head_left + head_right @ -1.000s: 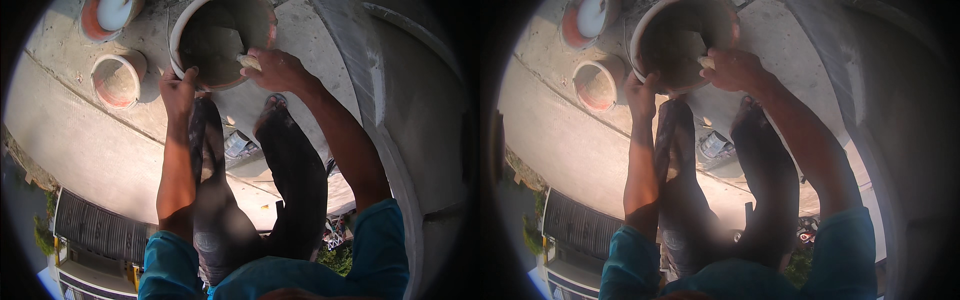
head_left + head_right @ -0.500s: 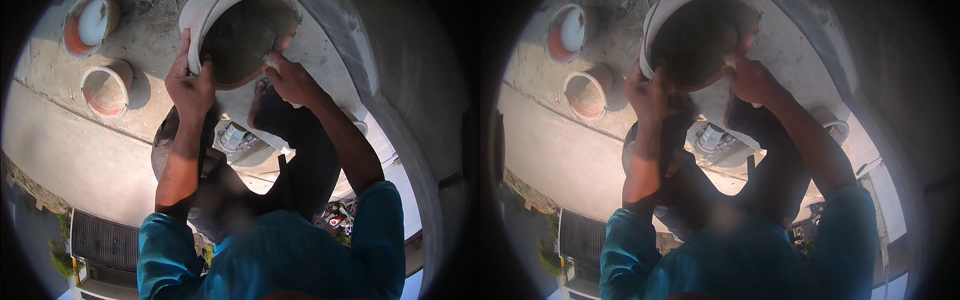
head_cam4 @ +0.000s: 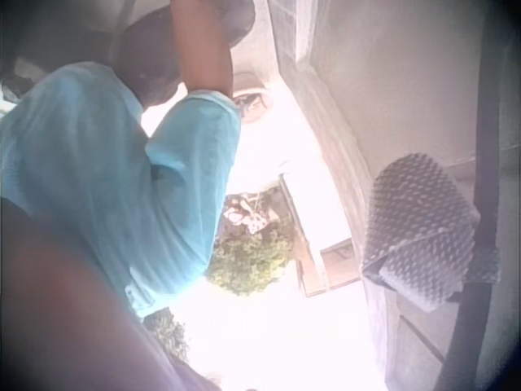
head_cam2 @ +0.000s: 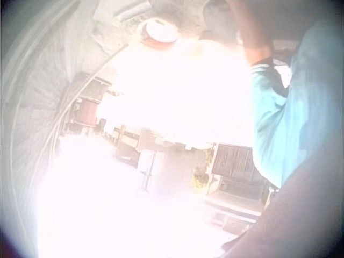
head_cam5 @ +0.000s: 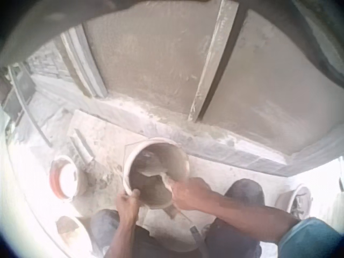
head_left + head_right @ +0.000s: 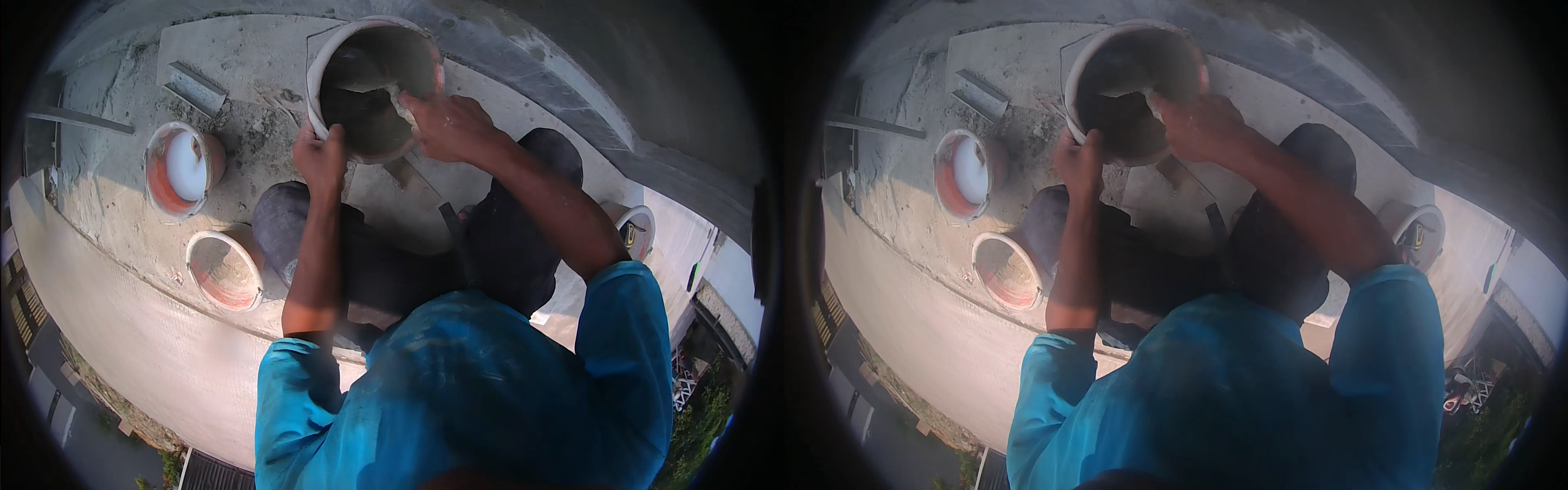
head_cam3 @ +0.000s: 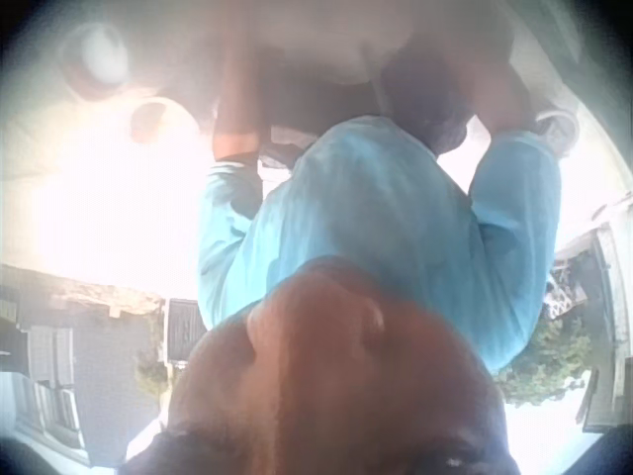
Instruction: The person kneels on the ground and uses a trowel to scoop cement from a bucket, then applies it to the ceiling surface. They also use a long metal straightedge to smooth the applied cement along the ceiling.
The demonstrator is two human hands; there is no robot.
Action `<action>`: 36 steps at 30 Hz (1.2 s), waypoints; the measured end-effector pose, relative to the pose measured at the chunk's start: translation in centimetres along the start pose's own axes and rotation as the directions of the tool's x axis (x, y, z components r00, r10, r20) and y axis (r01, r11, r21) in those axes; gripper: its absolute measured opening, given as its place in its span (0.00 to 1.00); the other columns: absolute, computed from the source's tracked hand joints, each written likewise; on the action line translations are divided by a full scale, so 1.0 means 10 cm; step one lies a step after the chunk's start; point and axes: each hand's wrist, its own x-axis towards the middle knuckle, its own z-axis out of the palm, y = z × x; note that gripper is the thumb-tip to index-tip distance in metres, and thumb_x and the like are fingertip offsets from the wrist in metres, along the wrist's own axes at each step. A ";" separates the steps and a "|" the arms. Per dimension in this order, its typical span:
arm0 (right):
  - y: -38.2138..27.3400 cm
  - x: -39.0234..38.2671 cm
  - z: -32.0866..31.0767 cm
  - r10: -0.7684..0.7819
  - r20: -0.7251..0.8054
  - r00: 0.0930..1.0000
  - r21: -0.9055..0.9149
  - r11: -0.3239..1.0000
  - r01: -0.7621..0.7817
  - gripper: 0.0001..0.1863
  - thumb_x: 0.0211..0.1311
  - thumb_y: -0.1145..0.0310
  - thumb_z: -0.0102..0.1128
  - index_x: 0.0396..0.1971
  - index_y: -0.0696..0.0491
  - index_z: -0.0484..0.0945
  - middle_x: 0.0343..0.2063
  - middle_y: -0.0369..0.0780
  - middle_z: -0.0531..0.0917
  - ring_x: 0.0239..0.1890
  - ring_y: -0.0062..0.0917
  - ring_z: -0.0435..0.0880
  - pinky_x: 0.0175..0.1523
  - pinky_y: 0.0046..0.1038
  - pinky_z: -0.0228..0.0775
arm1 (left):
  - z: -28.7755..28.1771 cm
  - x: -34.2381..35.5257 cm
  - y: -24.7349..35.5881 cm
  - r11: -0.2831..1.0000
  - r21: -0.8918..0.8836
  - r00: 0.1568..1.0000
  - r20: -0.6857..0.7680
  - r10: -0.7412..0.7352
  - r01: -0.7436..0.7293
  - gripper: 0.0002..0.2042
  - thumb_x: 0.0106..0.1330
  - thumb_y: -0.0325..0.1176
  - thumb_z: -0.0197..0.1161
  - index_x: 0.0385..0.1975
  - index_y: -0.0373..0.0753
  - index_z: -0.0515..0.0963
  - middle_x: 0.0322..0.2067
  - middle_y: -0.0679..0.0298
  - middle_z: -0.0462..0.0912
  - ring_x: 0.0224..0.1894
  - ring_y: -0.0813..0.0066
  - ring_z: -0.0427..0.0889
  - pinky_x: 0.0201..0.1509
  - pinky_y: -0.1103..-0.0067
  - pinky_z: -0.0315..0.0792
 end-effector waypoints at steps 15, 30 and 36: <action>0.25 0.14 0.33 0.139 -0.158 0.978 -0.186 0.968 -0.168 0.18 0.70 0.66 0.52 0.55 0.57 0.76 0.39 0.51 0.86 0.39 0.45 0.89 0.41 0.46 0.82 | 0.26 0.13 0.01 0.990 0.087 0.974 0.208 0.088 -0.108 0.24 0.67 0.26 0.64 0.65 0.33 0.75 0.56 0.50 0.84 0.59 0.69 0.80 0.65 0.75 0.69; 0.33 0.09 1.01 0.301 0.343 0.890 0.842 0.321 -0.433 0.21 0.75 0.53 0.44 0.46 0.57 0.74 0.25 0.38 0.75 0.20 0.26 0.80 0.29 0.33 0.77 | 0.48 0.25 -0.09 0.985 -0.078 0.977 0.135 0.165 -0.156 0.20 0.68 0.25 0.65 0.60 0.33 0.80 0.62 0.56 0.81 0.70 0.59 0.72 0.72 0.70 0.63; 0.11 -0.06 0.75 0.194 -0.189 0.963 0.376 0.920 -0.111 0.23 0.69 0.55 0.51 0.53 0.57 0.78 0.39 0.50 0.86 0.38 0.45 0.88 0.49 0.44 0.79 | 0.41 0.33 -0.07 0.995 -0.029 0.986 0.134 0.103 -0.100 0.19 0.70 0.29 0.66 0.58 0.26 0.79 0.60 0.53 0.82 0.60 0.70 0.79 0.65 0.74 0.69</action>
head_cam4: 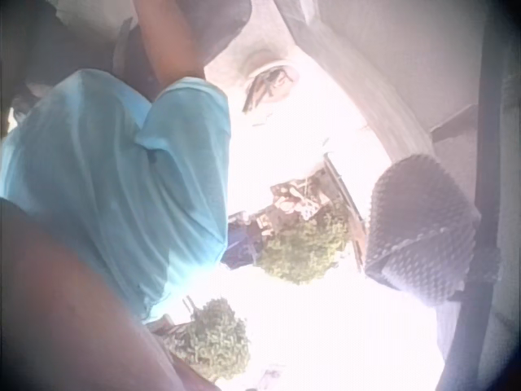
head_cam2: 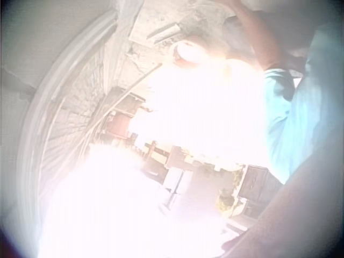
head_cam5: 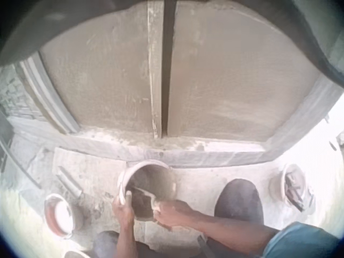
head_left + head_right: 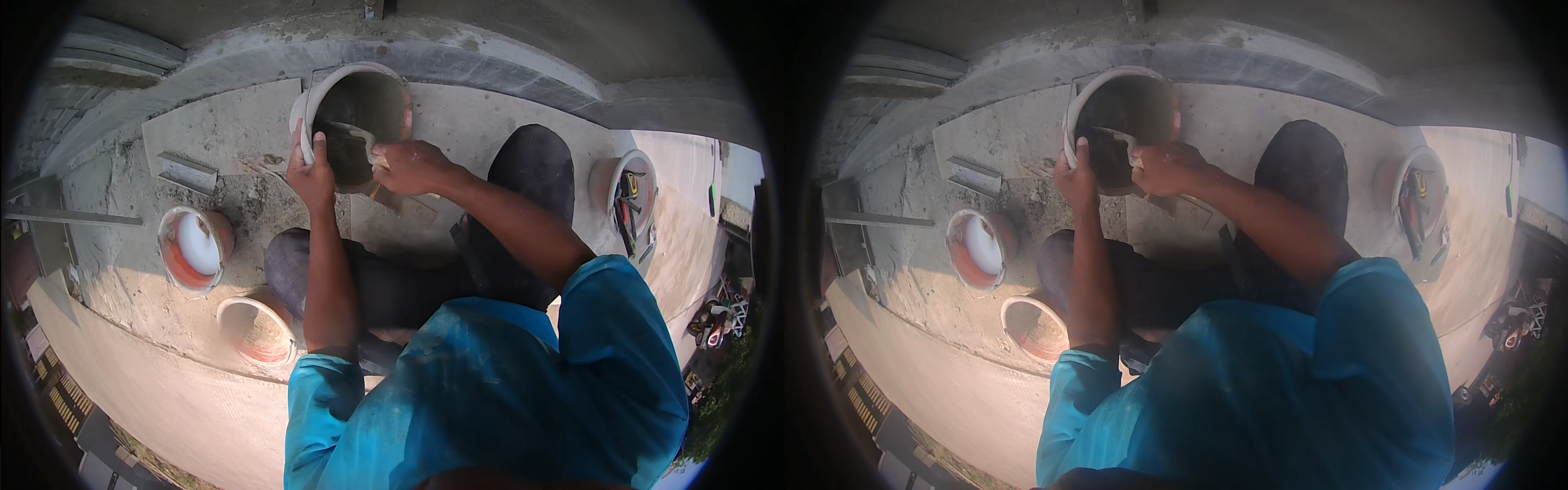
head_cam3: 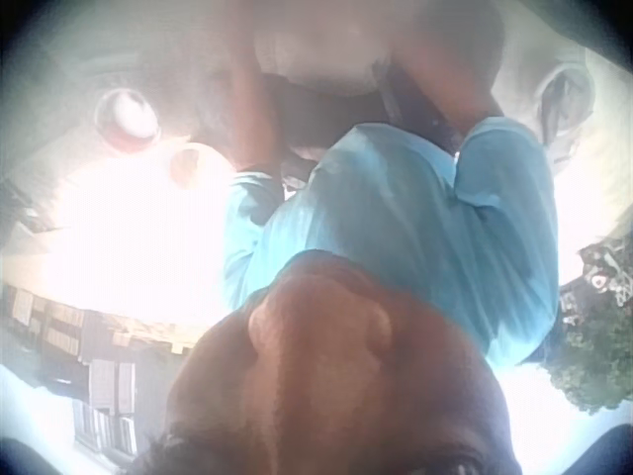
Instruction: The person kneels on the ground and uses a trowel to scoop cement from a bucket, then applies it to the ceiling surface. They also use a long metal straightedge to smooth the applied cement along the ceiling.
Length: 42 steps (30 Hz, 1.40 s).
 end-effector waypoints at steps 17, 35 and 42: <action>0.18 -0.65 0.17 -0.004 -0.237 0.972 0.138 0.990 0.038 0.23 0.72 0.56 0.55 0.62 0.50 0.73 0.43 0.47 0.81 0.41 0.46 0.87 0.45 0.48 0.79 | -0.66 0.10 -0.11 0.969 -0.241 0.997 -0.041 -0.059 0.048 0.20 0.63 0.26 0.58 0.56 0.34 0.75 0.46 0.58 0.81 0.40 0.65 0.83 0.44 0.71 0.81; 0.21 -1.28 -1.17 -0.136 -0.524 0.841 -0.217 0.976 0.023 0.20 0.61 0.66 0.68 0.53 0.48 0.81 0.41 0.37 0.79 0.37 0.35 0.87 0.40 0.37 0.80 | -0.28 -0.17 1.23 0.685 -0.729 0.901 -0.300 -0.313 -0.005 0.23 0.58 0.17 0.52 0.56 0.30 0.73 0.47 0.56 0.80 0.48 0.62 0.83 0.54 0.70 0.80; 0.26 -1.34 -0.79 -0.413 -0.417 0.810 -0.573 0.811 0.118 0.22 0.56 0.69 0.70 0.53 0.46 0.81 0.44 0.34 0.79 0.36 0.25 0.87 0.36 0.27 0.73 | -0.18 -0.15 1.49 0.710 -0.703 0.848 -0.397 -0.351 -0.035 0.20 0.57 0.17 0.55 0.52 0.30 0.76 0.45 0.58 0.80 0.45 0.67 0.83 0.50 0.72 0.81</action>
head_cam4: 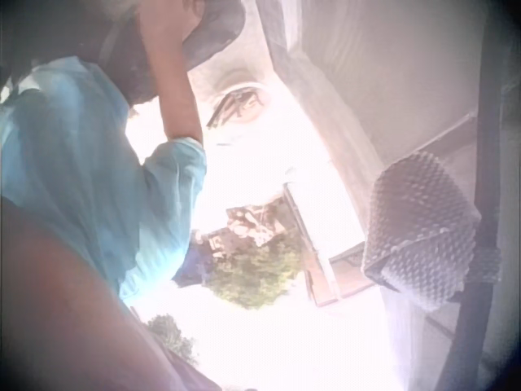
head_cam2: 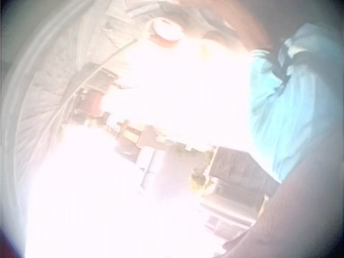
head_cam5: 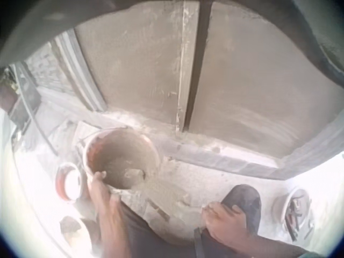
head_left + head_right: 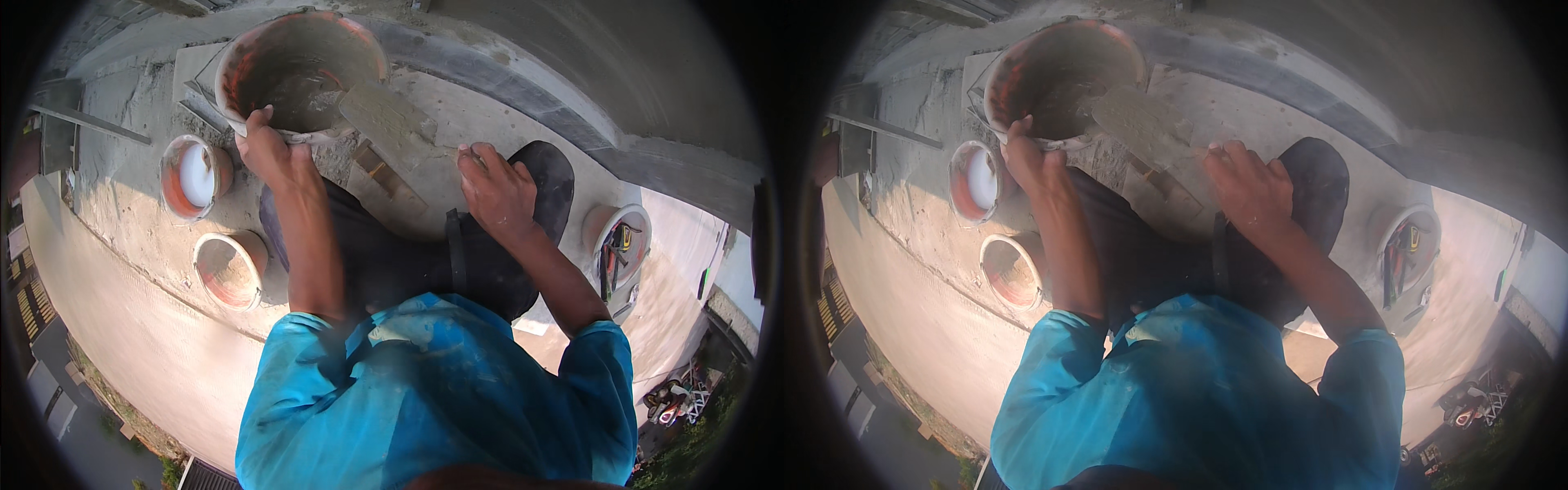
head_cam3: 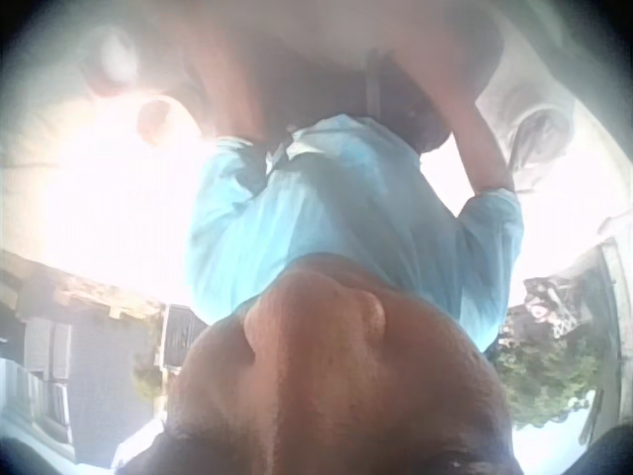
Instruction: The person kneels on the ground and uses a trowel to scoop cement from a bucket, then applies it to the ceiling surface. They also use a long metal straightedge to smooth the applied cement along the ceiling.
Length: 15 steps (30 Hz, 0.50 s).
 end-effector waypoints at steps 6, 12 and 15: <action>0.31 -0.04 -0.64 0.110 0.308 0.945 0.383 0.895 -0.228 0.19 0.64 0.67 0.66 0.55 0.50 0.80 0.49 0.40 0.84 0.46 0.38 0.87 0.50 0.34 0.76 | -0.33 0.21 0.15 0.987 0.064 0.987 0.062 0.146 -0.150 0.18 0.56 0.17 0.57 0.49 0.30 0.78 0.43 0.60 0.82 0.43 0.71 0.82 0.48 0.76 0.79; 0.55 0.55 -0.40 0.141 0.517 0.844 0.335 0.874 -0.352 0.22 0.72 0.56 0.57 0.57 0.54 0.80 0.45 0.45 0.88 0.47 0.42 0.87 0.54 0.37 0.75 | -0.31 -0.03 0.48 0.944 0.236 0.947 0.277 0.160 -0.228 0.17 0.55 0.19 0.61 0.47 0.27 0.82 0.41 0.61 0.86 0.41 0.76 0.82 0.50 0.80 0.75; 0.37 0.48 -0.35 0.090 0.716 0.692 0.348 0.813 -0.467 0.26 0.70 0.54 0.56 0.58 0.56 0.79 0.41 0.47 0.88 0.44 0.42 0.88 0.53 0.39 0.76 | -0.33 -0.06 0.55 0.934 0.249 0.923 0.350 0.158 -0.255 0.18 0.56 0.19 0.62 0.48 0.27 0.83 0.40 0.62 0.86 0.40 0.77 0.82 0.51 0.81 0.74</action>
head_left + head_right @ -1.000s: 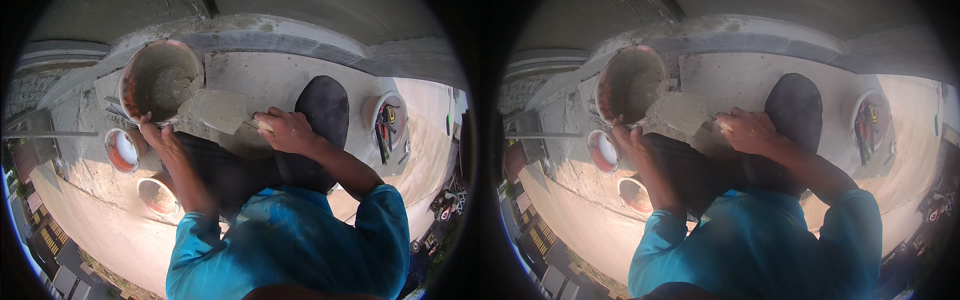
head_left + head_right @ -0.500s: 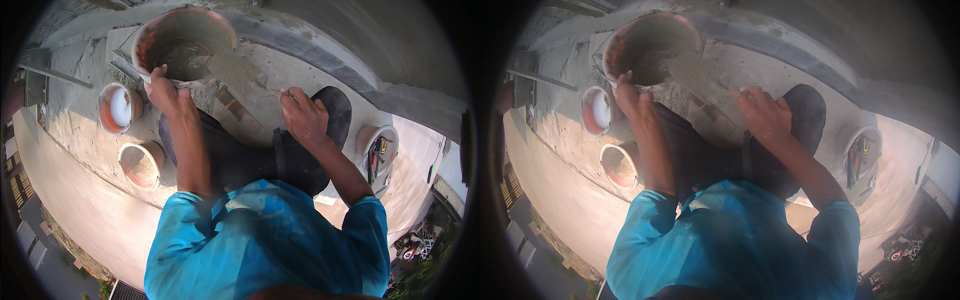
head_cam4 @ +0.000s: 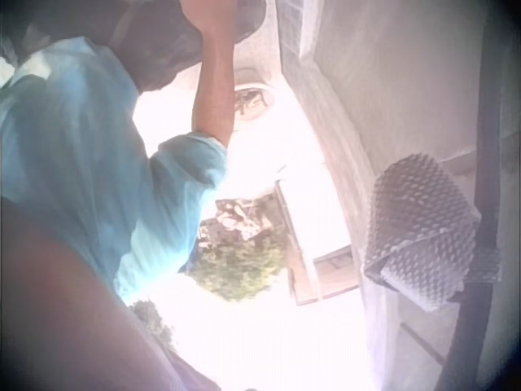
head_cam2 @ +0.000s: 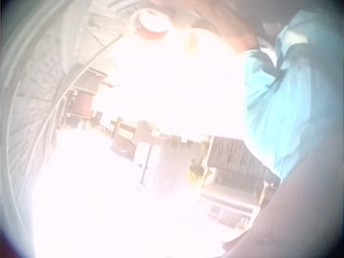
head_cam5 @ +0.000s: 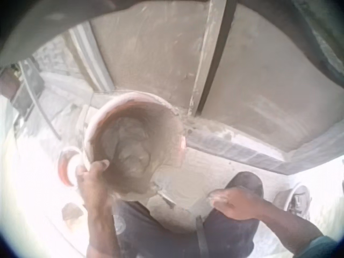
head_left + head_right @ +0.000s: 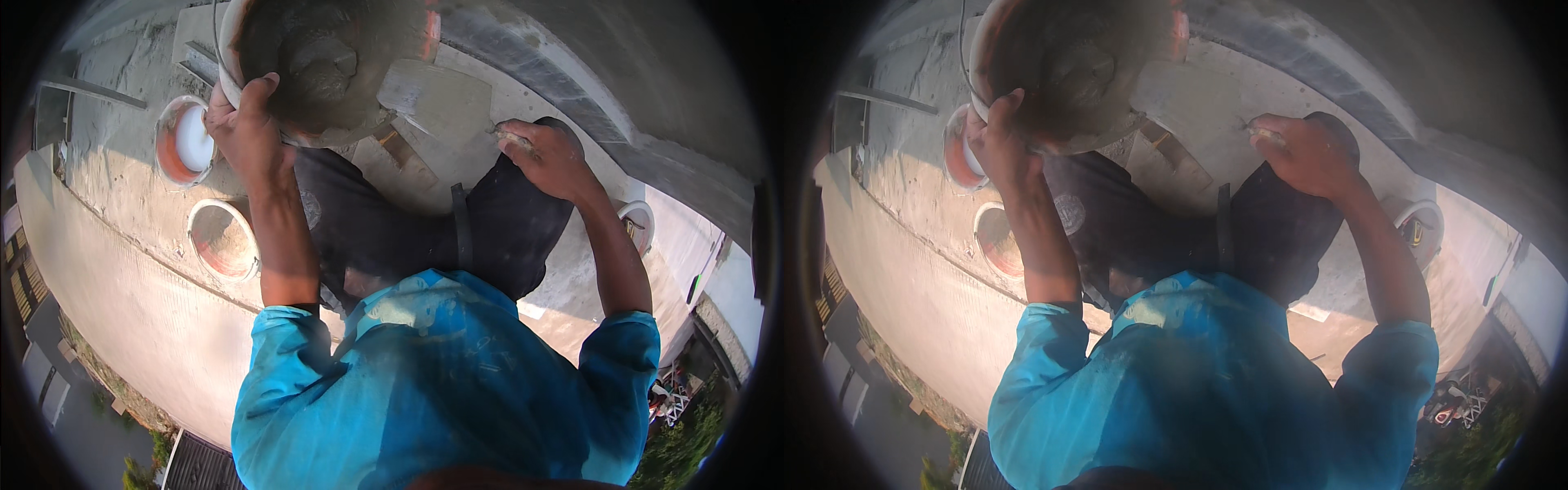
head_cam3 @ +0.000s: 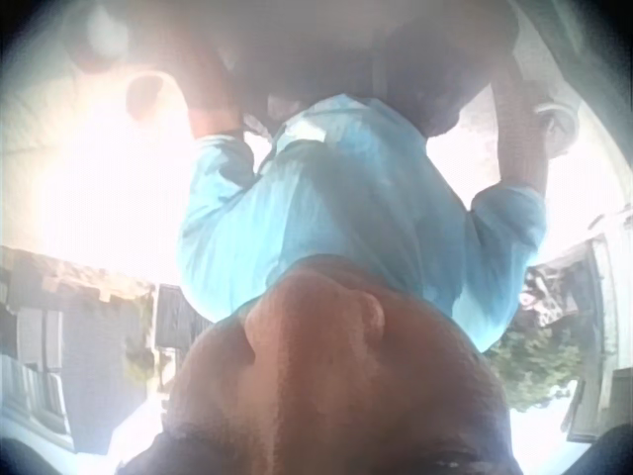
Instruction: The person kneels on the ground and uses a trowel to scoop cement from a bucket, then applies it to the ceiling surface. They also use a long metal straightedge to smooth the applied cement along the ceiling.
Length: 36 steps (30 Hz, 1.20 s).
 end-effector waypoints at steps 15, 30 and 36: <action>-0.43 0.28 0.27 -0.352 -0.357 0.865 -0.418 0.888 0.189 0.17 0.64 0.58 0.64 0.52 0.41 0.83 0.46 0.36 0.86 0.44 0.36 0.88 0.45 0.40 0.81 | 0.37 -0.31 -0.07 0.995 0.091 0.991 0.126 0.037 -0.049 0.19 0.59 0.18 0.64 0.52 0.25 0.82 0.42 0.64 0.86 0.43 0.80 0.82 0.53 0.83 0.73; 0.29 0.27 0.36 -0.295 -0.170 0.940 0.263 0.906 0.332 0.22 0.64 0.59 0.64 0.55 0.51 0.84 0.45 0.47 0.88 0.47 0.43 0.88 0.52 0.39 0.79 | 0.89 -0.49 -0.08 0.954 0.276 0.988 0.128 0.081 -0.114 0.12 0.62 0.24 0.69 0.45 0.28 0.84 0.38 0.63 0.87 0.37 0.79 0.83 0.44 0.83 0.74; 0.51 0.16 0.35 -0.230 0.320 0.919 0.776 0.620 -0.115 0.29 0.67 0.58 0.65 0.60 0.65 0.77 0.35 0.41 0.87 0.31 0.25 0.84 0.38 0.29 0.78 | 1.03 -0.39 -0.12 0.937 0.344 0.998 0.035 0.056 -0.065 0.18 0.68 0.37 0.72 0.49 0.29 0.81 0.41 0.63 0.84 0.44 0.77 0.82 0.49 0.81 0.74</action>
